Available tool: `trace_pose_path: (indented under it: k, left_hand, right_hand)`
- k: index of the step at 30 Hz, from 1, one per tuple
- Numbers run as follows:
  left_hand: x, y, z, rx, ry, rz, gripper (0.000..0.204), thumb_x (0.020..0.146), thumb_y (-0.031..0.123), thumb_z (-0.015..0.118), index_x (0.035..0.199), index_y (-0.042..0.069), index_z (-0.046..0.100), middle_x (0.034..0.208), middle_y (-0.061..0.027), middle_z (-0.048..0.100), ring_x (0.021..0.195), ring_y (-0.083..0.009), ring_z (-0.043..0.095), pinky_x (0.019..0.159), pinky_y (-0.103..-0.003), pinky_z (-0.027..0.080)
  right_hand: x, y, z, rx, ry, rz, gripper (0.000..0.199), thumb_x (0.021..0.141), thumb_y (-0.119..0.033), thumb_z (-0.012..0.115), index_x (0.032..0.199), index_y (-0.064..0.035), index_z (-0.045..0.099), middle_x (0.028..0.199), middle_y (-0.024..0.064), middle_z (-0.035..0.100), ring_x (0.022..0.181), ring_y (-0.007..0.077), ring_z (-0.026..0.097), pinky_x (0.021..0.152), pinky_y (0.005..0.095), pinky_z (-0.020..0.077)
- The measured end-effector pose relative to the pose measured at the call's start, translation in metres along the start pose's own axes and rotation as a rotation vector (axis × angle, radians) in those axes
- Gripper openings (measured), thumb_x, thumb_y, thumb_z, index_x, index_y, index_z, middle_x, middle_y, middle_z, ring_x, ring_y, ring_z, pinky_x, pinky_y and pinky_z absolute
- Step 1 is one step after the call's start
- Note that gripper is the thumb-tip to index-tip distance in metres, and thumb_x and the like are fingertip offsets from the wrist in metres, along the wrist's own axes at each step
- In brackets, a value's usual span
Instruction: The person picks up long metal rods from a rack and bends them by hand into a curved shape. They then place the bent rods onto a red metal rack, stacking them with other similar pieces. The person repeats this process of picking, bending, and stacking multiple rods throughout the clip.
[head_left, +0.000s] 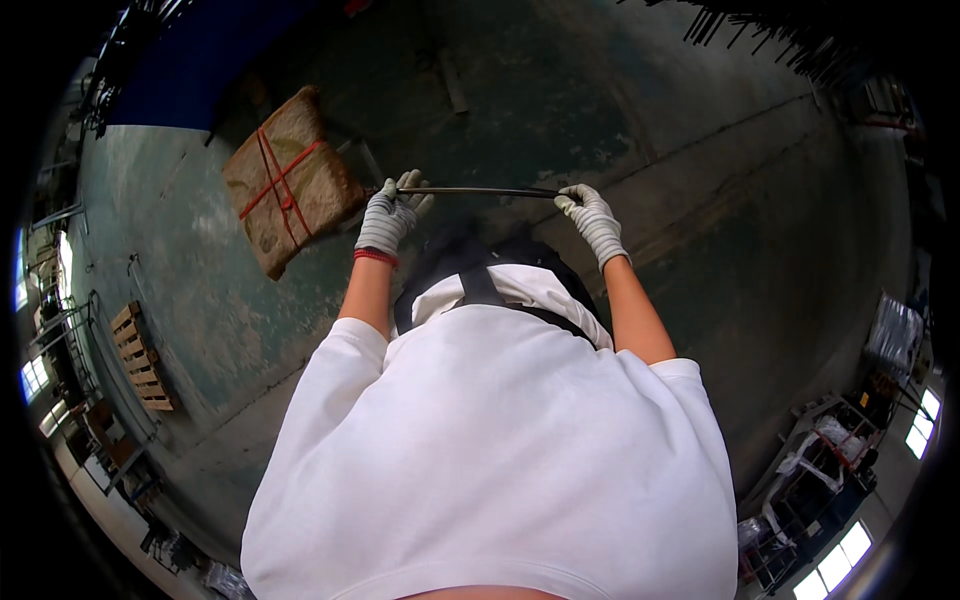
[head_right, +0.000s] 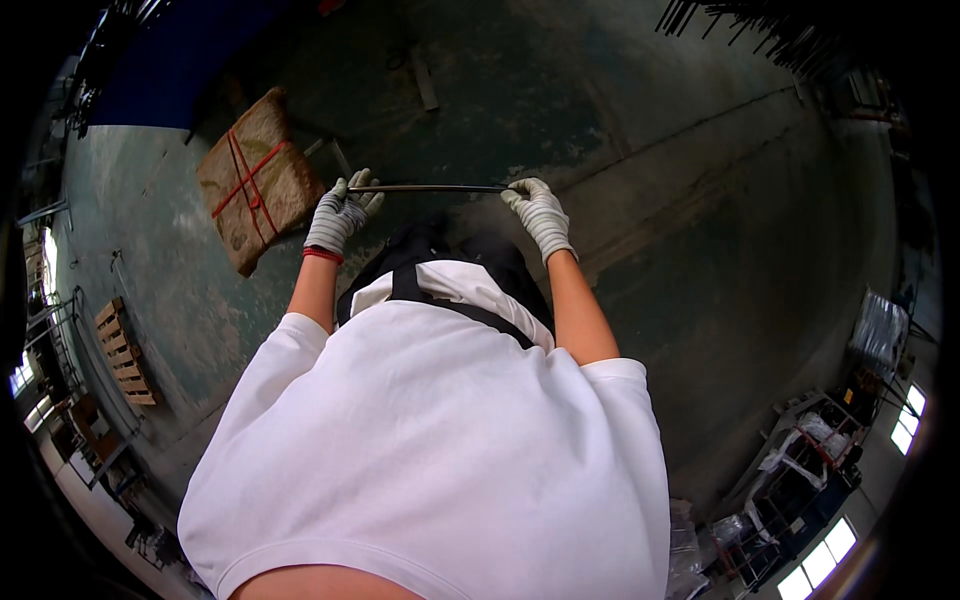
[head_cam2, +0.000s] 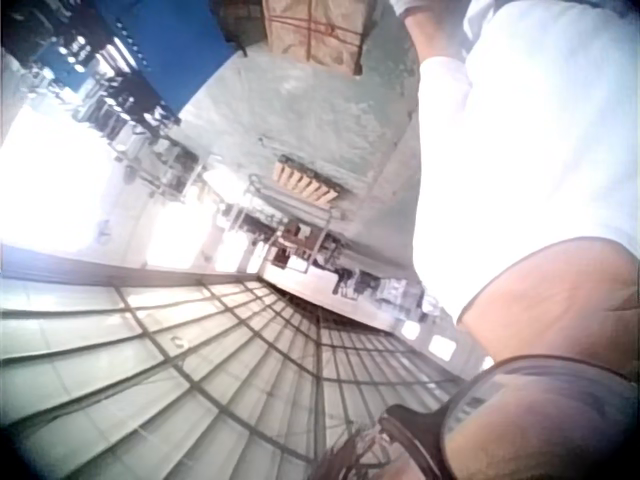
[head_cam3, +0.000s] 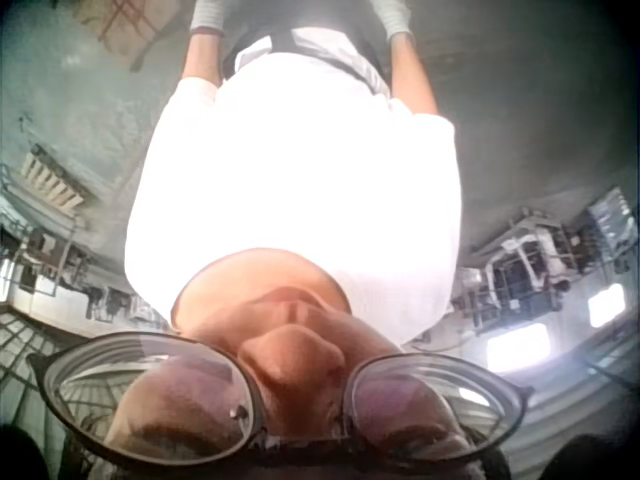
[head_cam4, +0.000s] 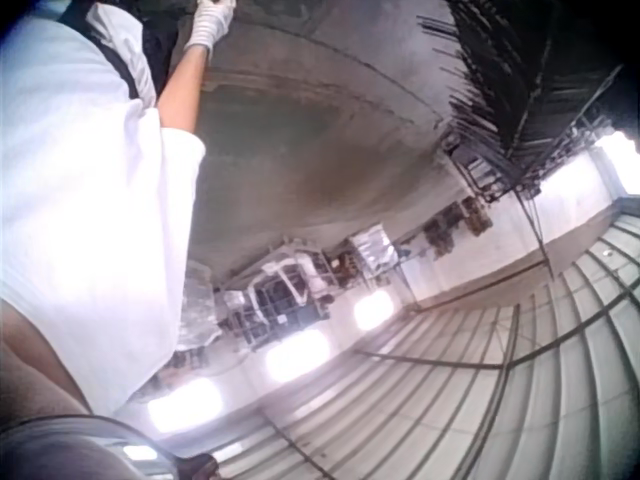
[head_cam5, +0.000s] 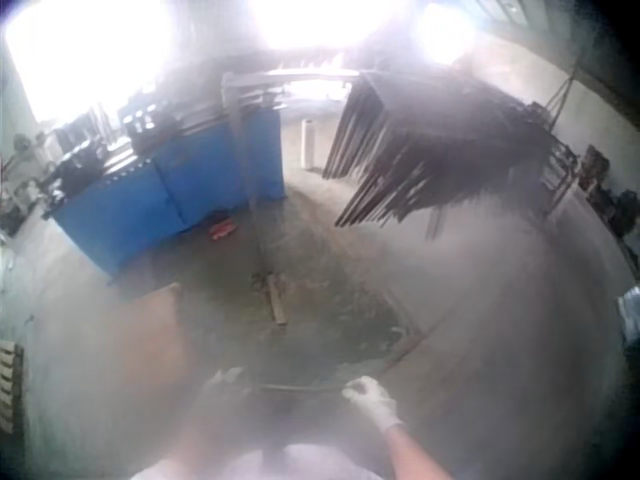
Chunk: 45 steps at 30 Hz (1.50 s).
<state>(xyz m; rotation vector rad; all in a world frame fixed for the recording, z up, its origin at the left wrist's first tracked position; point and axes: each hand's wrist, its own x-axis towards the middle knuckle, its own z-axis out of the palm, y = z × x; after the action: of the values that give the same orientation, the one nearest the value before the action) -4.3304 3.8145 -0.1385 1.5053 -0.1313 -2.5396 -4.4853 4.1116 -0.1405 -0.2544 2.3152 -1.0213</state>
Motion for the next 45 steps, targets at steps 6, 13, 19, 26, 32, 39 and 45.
trace_pose_path:
  k: [6,13,19,26,32,39,45]
  left_hand:
    - [0.001,0.001,0.002,0.016,0.01,0.004,0.033,0.093,0.031,0.033,0.104,0.006,0.051,0.108,-0.0074,0.057,0.104,-0.0295,0.049,0.091,-0.053,0.035]
    - [0.004,0.002,0.0,0.024,-0.01,0.01,0.032,0.093,0.031,0.034,0.104,0.006,0.051,0.108,-0.0076,0.057,0.105,-0.0298,0.049,0.091,-0.053,0.034]
    - [0.004,0.003,0.003,0.038,-0.007,0.016,0.031,0.092,0.031,0.034,0.103,0.006,0.051,0.108,-0.0079,0.057,0.104,-0.0298,0.049,0.091,-0.053,0.034]
    - [0.003,0.003,0.005,0.074,-0.009,0.03,0.031,0.093,0.03,0.033,0.103,0.007,0.051,0.107,-0.008,0.057,0.102,-0.0293,0.05,0.09,-0.052,0.035]
    - [0.007,0.005,0.002,0.089,-0.002,0.019,0.031,0.093,0.03,0.033,0.103,0.007,0.05,0.107,-0.0085,0.058,0.101,-0.029,0.05,0.091,-0.052,0.034]
    - [0.0,0.003,0.008,0.077,0.034,0.019,0.035,0.092,0.031,0.034,0.107,0.005,0.052,0.111,-0.0081,0.056,0.11,-0.029,0.046,0.096,-0.05,0.031]
    - [0.003,0.004,0.003,0.078,0.009,0.012,0.034,0.092,0.03,0.034,0.108,0.005,0.051,0.112,-0.008,0.056,0.112,-0.029,0.044,0.096,-0.051,0.031]
  right_hand:
    - [-0.002,-0.005,0.0,0.028,0.026,-0.004,0.022,0.072,-0.017,0.066,0.088,-0.003,0.061,0.087,0.0065,0.06,0.078,0.0156,0.057,0.071,0.0273,0.0449]
    - [0.001,-0.004,0.001,0.086,0.026,-0.02,0.021,0.071,-0.015,0.067,0.088,-0.0029,0.061,0.086,0.0059,0.06,0.077,0.0155,0.056,0.072,0.0273,0.0447]
    - [0.005,-0.001,0.002,0.087,0.023,-0.02,0.023,0.071,-0.018,0.067,0.088,-0.0034,0.061,0.088,0.0067,0.059,0.078,0.0163,0.056,0.072,0.0281,0.0445]
    - [0.006,-0.004,0.002,0.026,0.041,-0.005,0.024,0.071,-0.019,0.067,0.088,-0.0036,0.061,0.089,0.0078,0.059,0.082,0.018,0.056,0.075,0.0291,0.0439]
    - [0.008,0.0,0.002,0.054,0.018,-0.001,0.024,0.071,-0.019,0.067,0.089,-0.0039,0.061,0.09,0.0083,0.06,0.082,0.0186,0.057,0.076,0.0292,0.044]
    - [0.01,0.004,0.003,0.044,0.019,0.014,0.026,0.071,-0.021,0.067,0.089,-0.0043,0.062,0.09,0.009,0.06,0.083,0.0192,0.057,0.077,0.0296,0.0444]
    - [0.013,0.013,0.006,0.031,0.024,-0.003,0.026,0.07,-0.022,0.067,0.089,-0.0047,0.062,0.091,0.009,0.061,0.082,0.0191,0.057,0.076,0.0299,0.0446]
